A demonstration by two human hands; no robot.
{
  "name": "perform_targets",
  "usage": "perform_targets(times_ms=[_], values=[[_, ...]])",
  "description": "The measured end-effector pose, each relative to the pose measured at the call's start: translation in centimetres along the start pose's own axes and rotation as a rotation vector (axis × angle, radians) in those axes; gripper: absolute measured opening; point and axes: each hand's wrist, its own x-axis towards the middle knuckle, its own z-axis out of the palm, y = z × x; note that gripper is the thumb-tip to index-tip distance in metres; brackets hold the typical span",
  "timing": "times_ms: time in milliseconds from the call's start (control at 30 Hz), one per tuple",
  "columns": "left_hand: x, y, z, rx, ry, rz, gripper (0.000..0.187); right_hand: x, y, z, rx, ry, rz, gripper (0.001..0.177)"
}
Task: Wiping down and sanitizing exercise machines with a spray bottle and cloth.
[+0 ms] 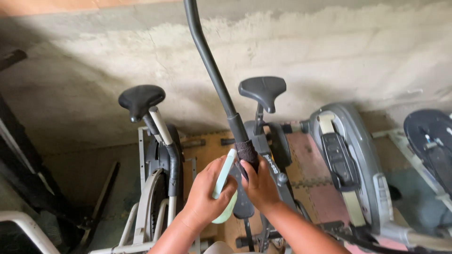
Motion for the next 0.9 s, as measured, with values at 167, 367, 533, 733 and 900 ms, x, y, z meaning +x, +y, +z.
perform_targets(times_ms=[167,367,533,733,900], values=[[-1.3,1.1,0.0,0.026,0.082,0.001,0.048,1.3,-0.6,-0.9,0.028,0.027,-0.044,0.073],[-1.8,1.8,-0.8,0.068,0.135,-0.041,0.052,0.5,0.3,-0.4,0.029,0.025,-0.039,0.073],[-1.8,1.0,-1.0,0.083,0.182,-0.043,0.050,0.2,0.6,0.0,0.025,0.031,-0.018,0.073],[-0.1,0.3,-1.3,0.039,0.180,0.041,0.046,-0.6,1.4,0.7,0.031,0.005,0.015,0.071],[3.0,-1.0,-2.7,-0.104,0.175,-0.053,0.042,-2.8,4.3,3.4,0.050,0.006,0.091,0.061]])
